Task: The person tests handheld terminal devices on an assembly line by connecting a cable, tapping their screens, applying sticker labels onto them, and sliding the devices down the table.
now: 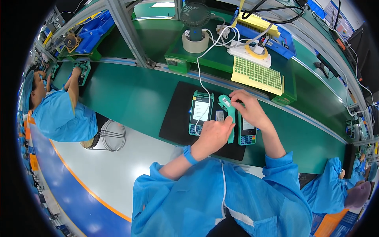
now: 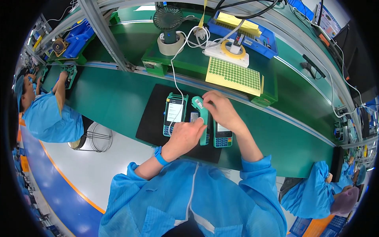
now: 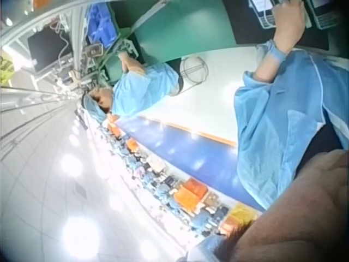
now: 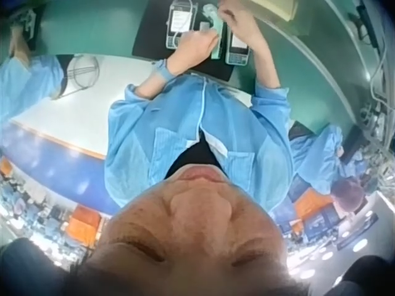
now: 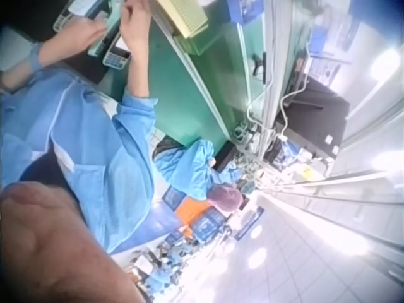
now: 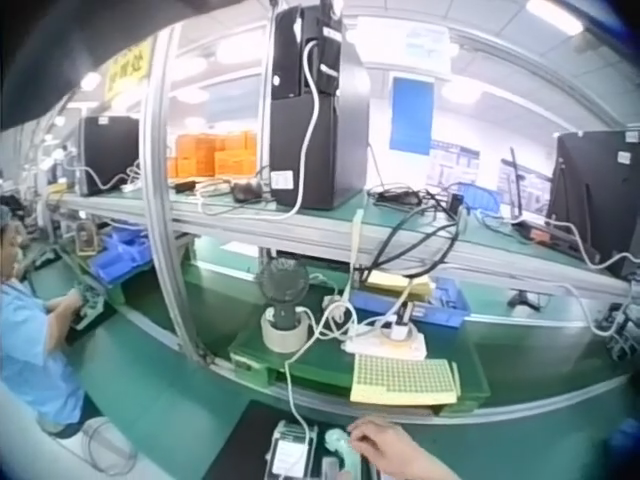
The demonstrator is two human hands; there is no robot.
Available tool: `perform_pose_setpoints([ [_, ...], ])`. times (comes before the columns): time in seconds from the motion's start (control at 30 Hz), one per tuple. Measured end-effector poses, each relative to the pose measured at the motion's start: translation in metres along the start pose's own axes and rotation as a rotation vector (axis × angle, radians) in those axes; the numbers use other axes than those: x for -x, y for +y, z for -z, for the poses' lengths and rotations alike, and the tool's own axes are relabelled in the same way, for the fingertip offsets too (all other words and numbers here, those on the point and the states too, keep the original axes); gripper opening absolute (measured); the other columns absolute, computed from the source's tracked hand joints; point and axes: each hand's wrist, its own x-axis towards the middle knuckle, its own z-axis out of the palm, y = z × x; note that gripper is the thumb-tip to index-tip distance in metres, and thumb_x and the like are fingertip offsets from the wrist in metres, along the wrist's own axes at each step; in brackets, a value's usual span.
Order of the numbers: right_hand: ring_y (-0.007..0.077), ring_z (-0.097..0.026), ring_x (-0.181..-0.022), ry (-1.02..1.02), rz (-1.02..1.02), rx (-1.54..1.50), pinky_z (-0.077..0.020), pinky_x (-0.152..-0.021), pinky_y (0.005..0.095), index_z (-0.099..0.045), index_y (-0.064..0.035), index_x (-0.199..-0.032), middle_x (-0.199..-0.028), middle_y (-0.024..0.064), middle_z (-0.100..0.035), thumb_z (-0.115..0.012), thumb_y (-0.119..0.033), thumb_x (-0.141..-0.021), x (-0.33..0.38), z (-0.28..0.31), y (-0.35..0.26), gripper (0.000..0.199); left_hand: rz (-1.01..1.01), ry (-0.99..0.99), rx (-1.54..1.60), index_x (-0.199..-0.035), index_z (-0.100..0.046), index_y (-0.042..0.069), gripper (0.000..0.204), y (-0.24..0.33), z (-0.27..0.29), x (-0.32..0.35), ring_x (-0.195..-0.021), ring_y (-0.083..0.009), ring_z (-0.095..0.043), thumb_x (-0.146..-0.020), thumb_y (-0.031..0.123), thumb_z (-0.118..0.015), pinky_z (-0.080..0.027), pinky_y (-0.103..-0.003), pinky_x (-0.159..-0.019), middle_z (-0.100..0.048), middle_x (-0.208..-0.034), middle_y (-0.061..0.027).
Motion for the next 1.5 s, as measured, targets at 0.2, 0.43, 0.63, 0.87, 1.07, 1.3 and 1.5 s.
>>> perform_pose_setpoints([
  [0.2,0.0421,-0.065,-0.094,0.033,-0.054,0.246,-0.0537,-0.080,0.0454,-0.060,0.0002,-0.106,-0.109,0.0203,-0.064,-0.069,-0.003,-0.092,0.000,-0.019,-0.012,0.017,0.001,-0.029,-0.002,-0.092,-0.055,0.004,0.021,0.003,0.000,-0.003,-0.057,-0.0382,-0.065,-0.101,0.021,-0.065,-0.047,-0.048,-0.050,-0.064,-0.064,-0.0159],
  [0.43,0.0465,-0.066,-0.107,0.255,-0.085,0.181,-0.0560,-0.088,0.0483,-0.051,0.0027,-0.130,-0.119,0.0275,-0.065,-0.078,-0.011,-0.089,0.010,-0.030,-0.025,0.051,0.074,-0.093,0.183,-0.094,-0.057,0.007,0.017,-0.021,0.016,0.010,-0.066,-0.0449,-0.064,-0.101,0.020,-0.064,-0.049,-0.053,-0.057,-0.063,-0.068,-0.0186],
  [0.63,0.0459,-0.048,-0.139,0.277,0.072,0.124,-0.0431,-0.113,0.0486,-0.047,0.0002,-0.145,-0.150,0.0245,-0.049,-0.078,-0.010,-0.088,0.064,-0.067,-0.026,0.066,0.320,-0.323,0.537,-0.094,-0.058,0.004,0.016,-0.052,0.030,0.023,-0.049,-0.0203,-0.061,-0.105,0.016,-0.058,-0.046,-0.033,-0.048,-0.060,-0.060,-0.0090],
  [0.87,0.0517,-0.018,-0.156,0.105,0.069,0.324,-0.0257,-0.122,0.0604,-0.047,-0.0064,-0.154,-0.168,0.0229,-0.026,-0.069,-0.013,-0.084,0.082,-0.104,-0.029,0.074,0.186,-0.136,0.555,-0.092,-0.061,0.003,0.020,-0.056,0.023,0.028,-0.048,-0.0148,-0.060,-0.106,0.017,-0.057,-0.046,-0.030,-0.047,-0.058,-0.058,-0.0065],
  [1.07,0.0538,-0.019,-0.155,0.201,-0.022,0.364,-0.0294,-0.119,0.0611,-0.040,-0.0049,-0.158,-0.168,0.0259,-0.024,-0.065,-0.010,-0.081,0.085,-0.114,-0.032,0.081,0.445,0.399,1.361,-0.106,-0.064,0.004,0.016,-0.088,0.056,0.050,-0.051,-0.0018,-0.040,-0.109,0.018,-0.057,-0.026,-0.021,-0.044,-0.062,-0.082,0.0003],
  [1.3,0.0505,-0.021,-0.156,0.134,0.033,0.491,-0.0144,-0.122,0.0655,-0.038,0.0029,-0.156,-0.166,0.0307,-0.026,-0.080,-0.025,-0.083,0.069,-0.119,-0.058,0.090,0.256,0.914,-0.065,-0.107,-0.071,0.002,0.014,-0.096,0.127,0.076,-0.055,-0.0018,-0.034,-0.107,0.011,-0.061,-0.024,-0.022,-0.050,-0.056,-0.070,0.0050],
  [1.5,0.0471,-0.026,-0.154,-0.014,0.109,0.614,-0.0157,-0.123,0.0675,-0.033,0.0082,-0.156,-0.162,0.0329,-0.030,-0.082,-0.040,-0.082,0.037,-0.145,-0.061,0.101,0.402,0.352,0.302,-0.099,-0.070,0.002,0.014,-0.102,0.063,0.069,-0.058,-0.0297,-0.063,-0.099,0.015,-0.069,-0.046,-0.036,-0.055,-0.066,-0.074,-0.0178],
])
